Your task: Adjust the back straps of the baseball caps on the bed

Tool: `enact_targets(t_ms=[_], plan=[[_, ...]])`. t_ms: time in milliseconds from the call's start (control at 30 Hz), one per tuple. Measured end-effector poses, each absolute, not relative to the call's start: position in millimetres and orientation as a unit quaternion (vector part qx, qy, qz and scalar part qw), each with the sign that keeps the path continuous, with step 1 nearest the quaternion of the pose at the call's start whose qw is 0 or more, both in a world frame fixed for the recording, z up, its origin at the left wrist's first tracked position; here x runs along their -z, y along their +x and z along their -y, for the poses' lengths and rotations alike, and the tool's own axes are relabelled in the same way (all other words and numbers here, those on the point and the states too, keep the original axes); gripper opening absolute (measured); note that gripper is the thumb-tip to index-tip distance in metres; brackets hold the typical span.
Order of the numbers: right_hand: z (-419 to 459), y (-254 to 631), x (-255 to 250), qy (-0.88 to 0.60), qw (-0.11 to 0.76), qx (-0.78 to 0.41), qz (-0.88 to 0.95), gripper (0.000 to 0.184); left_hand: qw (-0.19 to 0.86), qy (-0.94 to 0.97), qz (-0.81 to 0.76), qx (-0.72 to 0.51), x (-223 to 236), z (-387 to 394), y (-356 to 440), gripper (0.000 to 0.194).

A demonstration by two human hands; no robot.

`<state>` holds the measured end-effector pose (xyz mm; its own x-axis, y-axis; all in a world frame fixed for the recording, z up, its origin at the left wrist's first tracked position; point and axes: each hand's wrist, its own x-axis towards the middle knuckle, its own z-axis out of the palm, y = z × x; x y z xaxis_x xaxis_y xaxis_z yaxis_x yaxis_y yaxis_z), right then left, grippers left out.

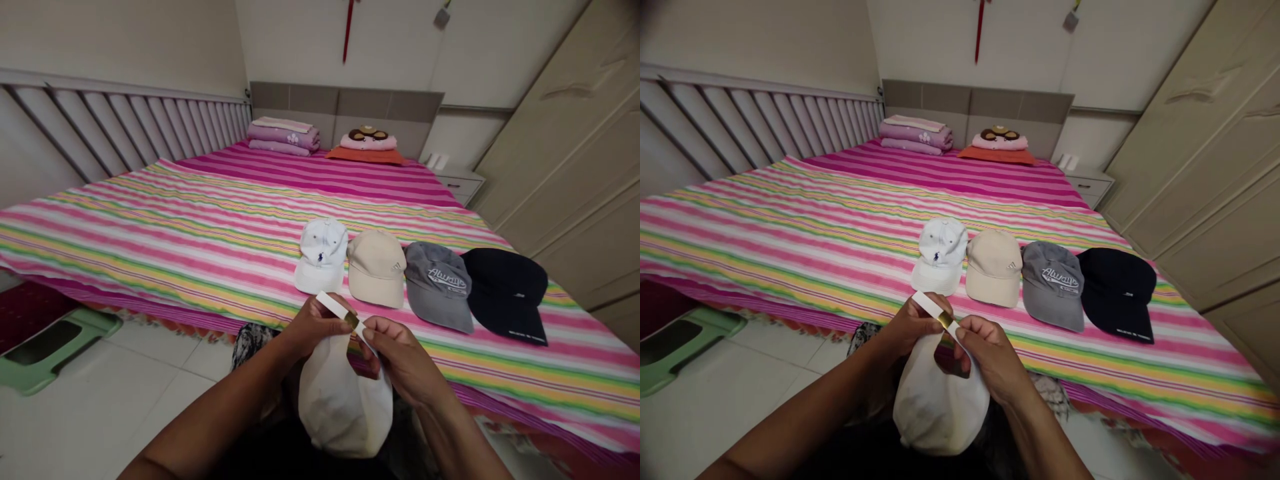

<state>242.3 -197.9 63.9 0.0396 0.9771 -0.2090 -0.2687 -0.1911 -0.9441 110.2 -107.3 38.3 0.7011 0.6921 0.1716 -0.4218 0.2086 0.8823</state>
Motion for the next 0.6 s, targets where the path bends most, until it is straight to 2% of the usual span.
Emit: enact_targets(t_ms=[433,533,600], plan=[[197.3,238.3,-68.9,-0.505,0.537,-0.570,0.364,0.021,0.763,0.523,-0.150,-0.350,-39.1,110.4,107.2,0.026],[197.0,239.6,-69.2,-0.515,0.534,-0.565,0.361,0.021,0.781,0.522,-0.126,-0.318,-38.6,106.0,102.5,0.036],[196.7,241.2,-69.1,-0.521,0.531,-0.561,0.363,0.021,0.799,0.521,-0.102,-0.282,-42.1,100.9,97.6,0.055]])
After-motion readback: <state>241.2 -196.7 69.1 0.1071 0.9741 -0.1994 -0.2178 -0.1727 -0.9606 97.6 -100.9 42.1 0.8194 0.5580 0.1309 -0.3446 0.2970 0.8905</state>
